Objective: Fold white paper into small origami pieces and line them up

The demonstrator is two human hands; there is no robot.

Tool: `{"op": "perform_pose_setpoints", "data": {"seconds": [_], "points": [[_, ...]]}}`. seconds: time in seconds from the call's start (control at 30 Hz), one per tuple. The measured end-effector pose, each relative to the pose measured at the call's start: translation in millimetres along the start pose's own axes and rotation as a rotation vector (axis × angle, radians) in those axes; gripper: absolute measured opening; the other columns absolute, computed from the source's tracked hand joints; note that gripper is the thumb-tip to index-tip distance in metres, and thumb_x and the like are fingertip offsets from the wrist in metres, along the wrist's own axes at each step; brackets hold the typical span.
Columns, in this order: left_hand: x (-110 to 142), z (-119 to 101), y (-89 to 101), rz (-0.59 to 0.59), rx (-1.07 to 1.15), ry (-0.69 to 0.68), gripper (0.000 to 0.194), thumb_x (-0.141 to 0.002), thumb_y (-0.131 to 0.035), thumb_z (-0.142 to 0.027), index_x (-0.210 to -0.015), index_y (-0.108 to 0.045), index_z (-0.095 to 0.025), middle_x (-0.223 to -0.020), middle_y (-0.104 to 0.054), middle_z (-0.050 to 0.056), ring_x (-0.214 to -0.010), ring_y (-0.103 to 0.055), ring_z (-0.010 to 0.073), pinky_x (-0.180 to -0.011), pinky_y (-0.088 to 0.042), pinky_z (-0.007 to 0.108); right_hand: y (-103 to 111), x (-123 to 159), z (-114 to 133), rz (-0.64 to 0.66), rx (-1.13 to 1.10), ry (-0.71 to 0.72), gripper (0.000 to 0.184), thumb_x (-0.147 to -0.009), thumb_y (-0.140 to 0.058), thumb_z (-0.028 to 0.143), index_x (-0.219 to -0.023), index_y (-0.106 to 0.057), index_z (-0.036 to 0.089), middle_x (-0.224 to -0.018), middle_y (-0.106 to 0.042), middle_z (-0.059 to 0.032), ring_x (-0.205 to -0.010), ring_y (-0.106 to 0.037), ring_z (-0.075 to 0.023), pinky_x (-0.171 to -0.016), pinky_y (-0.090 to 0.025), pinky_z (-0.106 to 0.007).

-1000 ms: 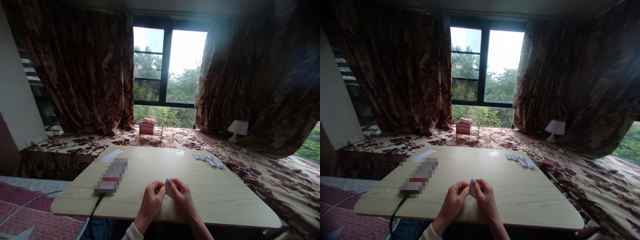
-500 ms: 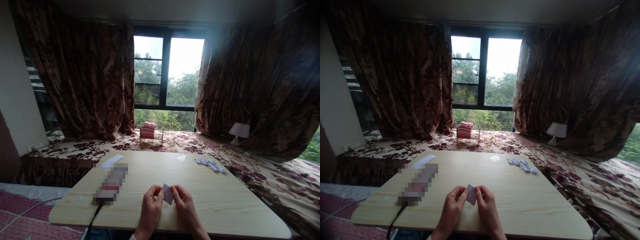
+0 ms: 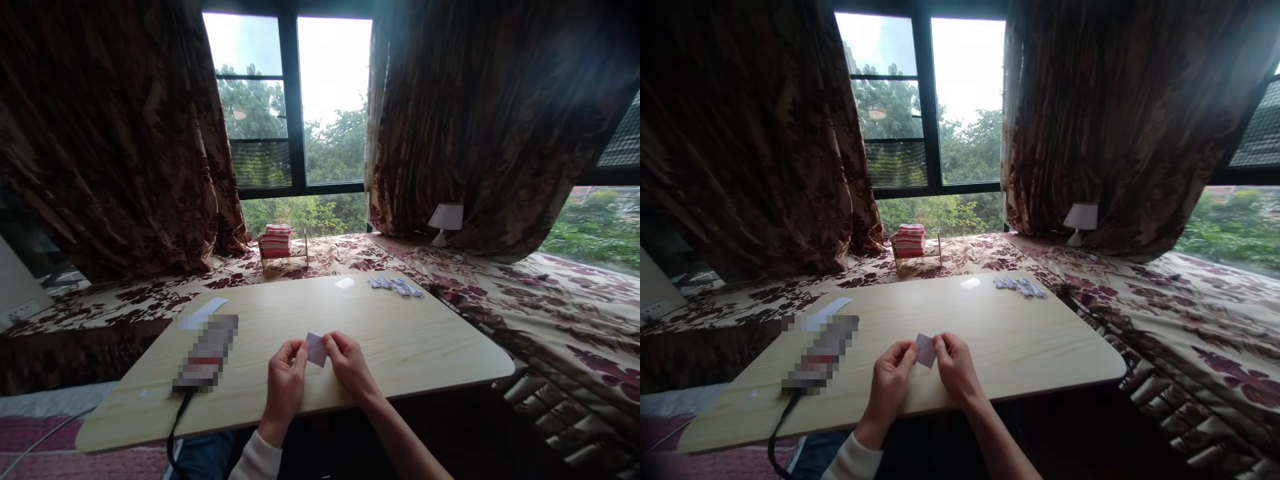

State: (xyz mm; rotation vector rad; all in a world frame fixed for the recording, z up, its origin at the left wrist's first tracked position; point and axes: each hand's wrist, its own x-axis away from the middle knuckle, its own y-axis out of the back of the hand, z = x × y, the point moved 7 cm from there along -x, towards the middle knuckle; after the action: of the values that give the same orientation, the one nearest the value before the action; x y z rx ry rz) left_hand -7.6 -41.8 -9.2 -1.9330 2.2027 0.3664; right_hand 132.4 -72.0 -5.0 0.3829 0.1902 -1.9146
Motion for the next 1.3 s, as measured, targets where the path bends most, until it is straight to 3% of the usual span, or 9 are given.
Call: {"op": "perform_pose_setpoints", "data": {"seconds": [0.13, 0.33, 0.67, 0.83, 1.07, 1.3], "points": [[1.1, -3.1, -5.5, 0.062, -0.041, -0.011, 0.023, -0.079, -0.061, -0.036, -0.077, -0.068, -0.014, -0.069, -0.066, 0.003, -0.064, -0.058, 0.0157, -0.061, -0.045, 0.024, -0.8, -1.2, 0.7, 0.032, -0.025, -0.021, 0.038, -0.085, -0.049, 0.048, -0.064, -0.058, 0.017, -0.058, -0.054, 0.0007, -0.056, -0.047, -0.0133, -0.052, -0.038, -0.024], [2.8, -7.4, -13.7, 0.134, -0.09, -0.034, 0.021, -0.077, -0.062, -0.034, -0.072, -0.066, -0.014, -0.07, -0.066, 0.004, -0.07, -0.059, 0.0182, -0.068, -0.046, 0.027, -1.6, -0.6, -3.6, 0.059, -0.057, -0.018, 0.028, -0.078, -0.06, 0.043, -0.069, -0.059, 0.017, -0.063, -0.057, 0.0007, -0.059, -0.051, -0.0129, -0.054, -0.041, -0.023], [4.1, -11.0, -12.5, 0.122, -0.11, -0.037, 0.023, -0.077, -0.06, -0.034, -0.064, -0.062, -0.015, -0.062, -0.06, 0.002, -0.062, -0.053, 0.015, -0.06, -0.041, 0.024, -0.5, 1.5, -10.7, 0.013, -0.039, -0.027, 0.027, -0.076, -0.063, 0.043, -0.066, -0.061, 0.017, -0.062, -0.058, 0.0003, -0.059, -0.051, -0.0132, -0.055, -0.041, -0.025], [2.9, -6.9, -5.7, 0.05, -0.064, -0.009, 0.025, -0.079, -0.059, -0.037, -0.067, -0.062, -0.015, -0.062, -0.06, 0.001, -0.057, -0.052, 0.0129, -0.056, -0.041, 0.023, 15.0, -5.1, -18.8, -0.088, -0.011, -0.062, 0.038, -0.083, -0.052, 0.051, -0.08, -0.067, 0.016, -0.068, -0.063, -0.0032, -0.064, -0.055, -0.0165, -0.059, -0.043, -0.028], [1.6, -1.9, 0.3, -0.017, -0.029, 0.011, 0.026, -0.08, -0.059, -0.039, -0.072, -0.063, -0.014, -0.066, -0.063, 0.002, -0.063, -0.055, 0.0144, -0.059, -0.042, 0.023, 5.4, -2.5, -7.1, 0.061, 0.012, -0.001, 0.037, -0.083, -0.053, 0.048, -0.068, -0.064, 0.017, -0.061, -0.059, -0.0014, -0.062, -0.052, -0.0156, -0.059, -0.042, -0.027], [1.2, -3.0, -5.3, 0.018, 0.002, 0.026, 0.024, -0.078, -0.061, -0.039, -0.072, -0.062, -0.015, -0.067, -0.061, 0.0, -0.063, -0.053, 0.0132, -0.06, -0.043, 0.022, -1.1, 1.1, -0.7, 0.11, 0.066, 0.048, 0.031, -0.081, -0.056, 0.043, -0.062, -0.058, 0.019, -0.059, -0.055, 0.0005, -0.06, -0.047, -0.0144, -0.058, -0.039, -0.026]]}}
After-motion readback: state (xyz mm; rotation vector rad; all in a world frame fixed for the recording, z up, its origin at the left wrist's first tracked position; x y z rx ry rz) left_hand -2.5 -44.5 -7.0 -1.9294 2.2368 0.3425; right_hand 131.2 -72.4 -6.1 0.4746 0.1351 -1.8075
